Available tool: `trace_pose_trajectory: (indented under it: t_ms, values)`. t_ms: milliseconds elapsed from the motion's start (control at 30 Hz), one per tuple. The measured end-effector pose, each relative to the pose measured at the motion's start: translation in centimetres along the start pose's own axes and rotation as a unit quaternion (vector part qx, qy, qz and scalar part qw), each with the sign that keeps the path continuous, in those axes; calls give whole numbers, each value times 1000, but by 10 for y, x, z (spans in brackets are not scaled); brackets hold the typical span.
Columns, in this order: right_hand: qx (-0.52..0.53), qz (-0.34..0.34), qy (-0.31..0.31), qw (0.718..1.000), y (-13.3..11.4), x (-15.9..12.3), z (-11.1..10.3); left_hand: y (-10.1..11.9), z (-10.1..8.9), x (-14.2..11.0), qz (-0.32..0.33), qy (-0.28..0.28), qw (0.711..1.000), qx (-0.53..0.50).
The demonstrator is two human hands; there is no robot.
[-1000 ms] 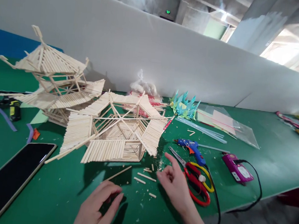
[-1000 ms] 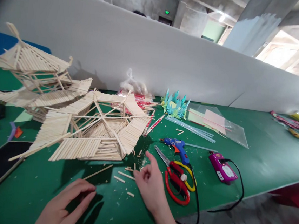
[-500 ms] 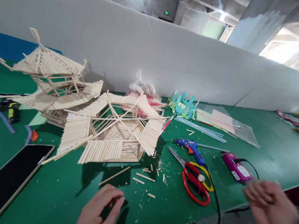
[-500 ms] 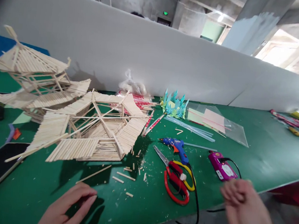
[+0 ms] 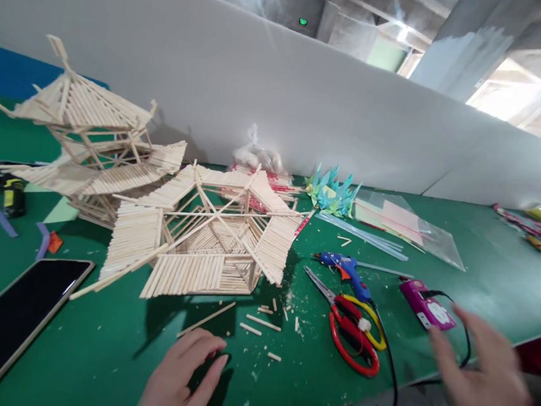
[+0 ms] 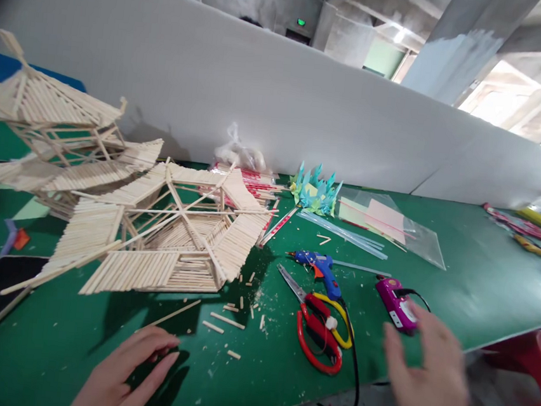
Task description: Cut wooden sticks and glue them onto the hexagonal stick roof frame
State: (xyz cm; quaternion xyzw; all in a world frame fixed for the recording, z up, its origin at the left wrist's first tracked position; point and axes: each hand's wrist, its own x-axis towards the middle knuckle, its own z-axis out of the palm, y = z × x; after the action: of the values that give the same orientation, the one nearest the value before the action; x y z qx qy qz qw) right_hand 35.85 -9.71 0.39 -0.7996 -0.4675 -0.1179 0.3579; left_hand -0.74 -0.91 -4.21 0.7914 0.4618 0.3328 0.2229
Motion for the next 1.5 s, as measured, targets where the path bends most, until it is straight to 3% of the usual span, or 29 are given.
trace_pose_trajectory:
  t_ms: [67,167,267,400,500,633,800,867,967,1067,1267,1500]
  values:
    - [59,-80,-88,991,-51,-4,31,-6,-6,-1,29,19,998,56]
    - [139,-133,-244,950,-105,-24,67,-17,-18,-2,60,56,987,137]
    - [157,-190,-323,914,-134,-41,88,-25,-31,-3,65,69,978,187]
    - [93,-237,-389,885,-151,-45,97,-27,-38,-3,45,51,980,189]
    - [52,-243,-401,882,-158,-41,99,-24,-37,-4,39,40,983,174]
    - [45,-246,-408,878,-166,-41,97,-20,-31,-6,51,74,983,160]
    - [115,-272,-451,842,-162,-53,87,-24,-27,-11,62,69,984,152]
    - [129,-244,-440,854,-153,-54,86,-26,-27,-13,61,63,985,150]
    - [122,-176,-389,896,-139,-48,89,-27,-27,-13,68,65,983,157]
    - [109,-157,-375,907,-134,-41,93,-27,-26,-10,71,57,980,178]
    - [-21,-265,-422,867,-158,-36,96,-30,-29,3,81,17,967,241]
    - [-114,-310,-454,828,-186,-27,96,-38,-40,6,59,22,962,266]
